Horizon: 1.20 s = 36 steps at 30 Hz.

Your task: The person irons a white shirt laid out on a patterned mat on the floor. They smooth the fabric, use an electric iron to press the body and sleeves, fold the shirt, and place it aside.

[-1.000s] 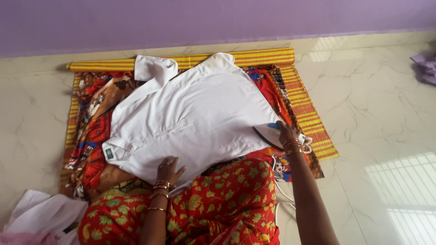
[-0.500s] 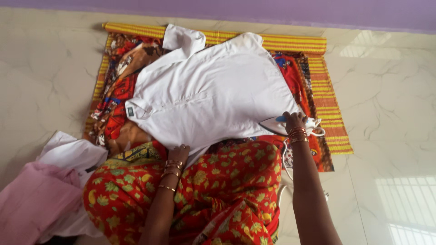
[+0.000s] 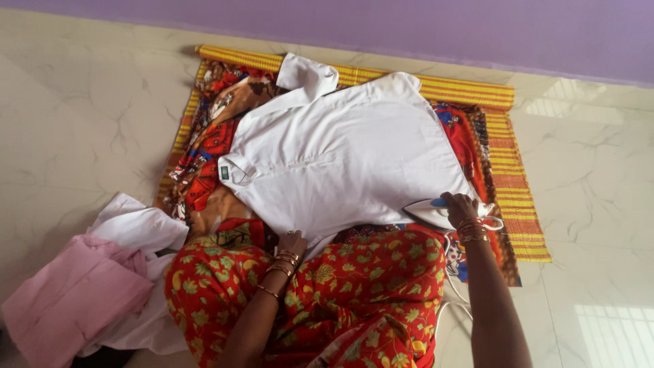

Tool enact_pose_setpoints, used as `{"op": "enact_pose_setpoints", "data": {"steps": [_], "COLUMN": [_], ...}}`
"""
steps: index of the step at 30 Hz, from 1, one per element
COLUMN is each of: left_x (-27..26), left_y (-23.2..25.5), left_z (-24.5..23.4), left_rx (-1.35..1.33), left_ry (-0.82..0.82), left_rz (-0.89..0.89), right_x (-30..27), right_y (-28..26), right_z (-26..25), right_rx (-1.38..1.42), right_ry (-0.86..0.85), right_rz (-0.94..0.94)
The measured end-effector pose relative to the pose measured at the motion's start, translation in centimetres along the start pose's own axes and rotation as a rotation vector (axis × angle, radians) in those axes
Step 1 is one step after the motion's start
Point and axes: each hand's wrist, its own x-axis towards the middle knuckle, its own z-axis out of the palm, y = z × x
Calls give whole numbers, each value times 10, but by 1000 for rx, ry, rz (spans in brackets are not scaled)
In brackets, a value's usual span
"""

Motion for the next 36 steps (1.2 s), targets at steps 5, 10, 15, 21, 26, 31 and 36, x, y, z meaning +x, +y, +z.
{"op": "enact_pose_setpoints", "data": {"steps": [5,10,15,21,26,31,36], "left_x": [5,10,6,14,12,8,6], "left_y": [8,-1,-5,2,3,2,4], "left_z": [12,12,11,6,1,-12,-9], "left_rx": [61,31,18,20,-1,-71,-108], "left_ry": [-171,-243,-289,-403,-392,-485,-462], "left_rz": [19,-29,-23,-7,3,-36,-38], "right_x": [24,50,57,58,48,48,40], "right_y": [-27,-83,-100,-87,-123,-156,-186], "right_z": [18,46,56,49,67,68,59], "right_rx": [-5,-2,-132,-153,-94,-77,-87], "right_ry": [-44,-149,-146,-149,-148,-116,-109], "right_rz": [-208,-269,-310,-308,-368,-402,-469]}}
